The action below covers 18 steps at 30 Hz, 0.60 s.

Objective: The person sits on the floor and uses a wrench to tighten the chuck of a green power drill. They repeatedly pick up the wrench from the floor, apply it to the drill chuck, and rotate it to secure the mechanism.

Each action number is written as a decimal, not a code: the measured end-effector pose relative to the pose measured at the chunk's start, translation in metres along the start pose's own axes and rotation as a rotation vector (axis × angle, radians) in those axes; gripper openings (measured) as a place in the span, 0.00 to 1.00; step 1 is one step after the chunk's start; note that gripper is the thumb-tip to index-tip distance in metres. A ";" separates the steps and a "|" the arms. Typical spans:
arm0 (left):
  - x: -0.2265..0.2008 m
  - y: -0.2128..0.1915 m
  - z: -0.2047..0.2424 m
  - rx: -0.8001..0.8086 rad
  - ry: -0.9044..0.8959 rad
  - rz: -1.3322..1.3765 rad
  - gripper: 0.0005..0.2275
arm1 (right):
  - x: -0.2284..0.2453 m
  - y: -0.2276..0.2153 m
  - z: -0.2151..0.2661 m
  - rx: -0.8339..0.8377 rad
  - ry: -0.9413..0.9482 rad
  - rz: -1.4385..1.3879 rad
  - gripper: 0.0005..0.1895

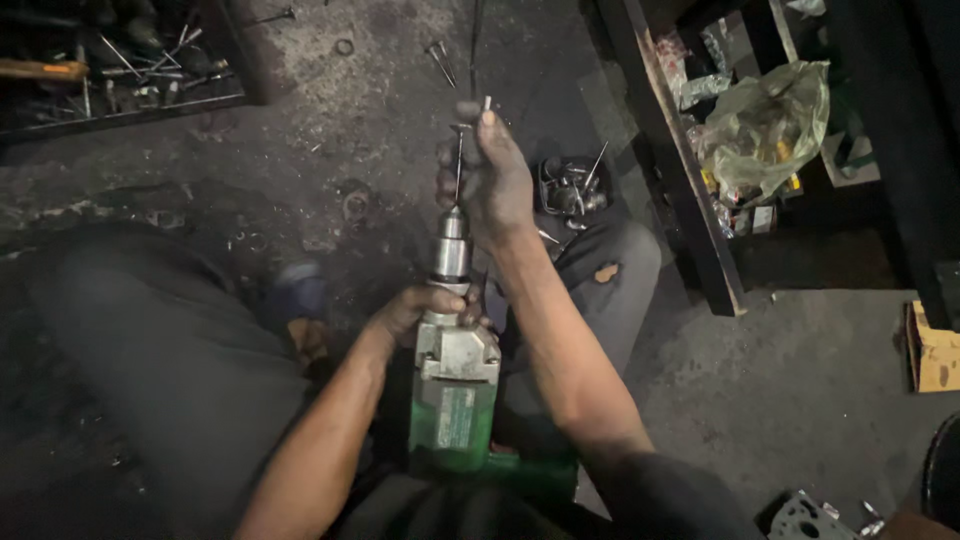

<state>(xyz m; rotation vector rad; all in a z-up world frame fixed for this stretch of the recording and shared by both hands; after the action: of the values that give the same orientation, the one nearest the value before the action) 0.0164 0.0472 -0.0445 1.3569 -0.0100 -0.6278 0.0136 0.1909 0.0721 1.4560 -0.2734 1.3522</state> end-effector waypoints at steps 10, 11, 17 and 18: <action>-0.010 0.002 -0.005 0.058 0.097 -0.071 0.17 | 0.004 0.005 -0.003 0.066 -0.175 0.014 0.16; -0.008 0.002 -0.006 0.051 0.065 -0.049 0.17 | 0.004 0.004 -0.003 0.073 -0.182 0.013 0.15; -0.011 0.008 -0.003 0.064 0.069 -0.028 0.17 | 0.003 0.005 -0.005 0.114 -0.146 -0.021 0.14; -0.012 0.009 -0.002 0.075 0.073 -0.013 0.17 | 0.002 0.006 -0.006 0.116 -0.141 -0.017 0.14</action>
<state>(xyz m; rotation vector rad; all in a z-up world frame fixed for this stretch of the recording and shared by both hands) 0.0111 0.0552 -0.0325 1.4527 0.0350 -0.5935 0.0066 0.1945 0.0757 1.6506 -0.2763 1.2714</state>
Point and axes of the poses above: each hand's wrist, its own z-axis away from the middle knuckle, its own y-axis out of the palm, x = y × z, the point moved 5 cm from there along -z, towards the middle knuckle, and after that the axes turned 10 degrees about -x, right-handed, at the moved point
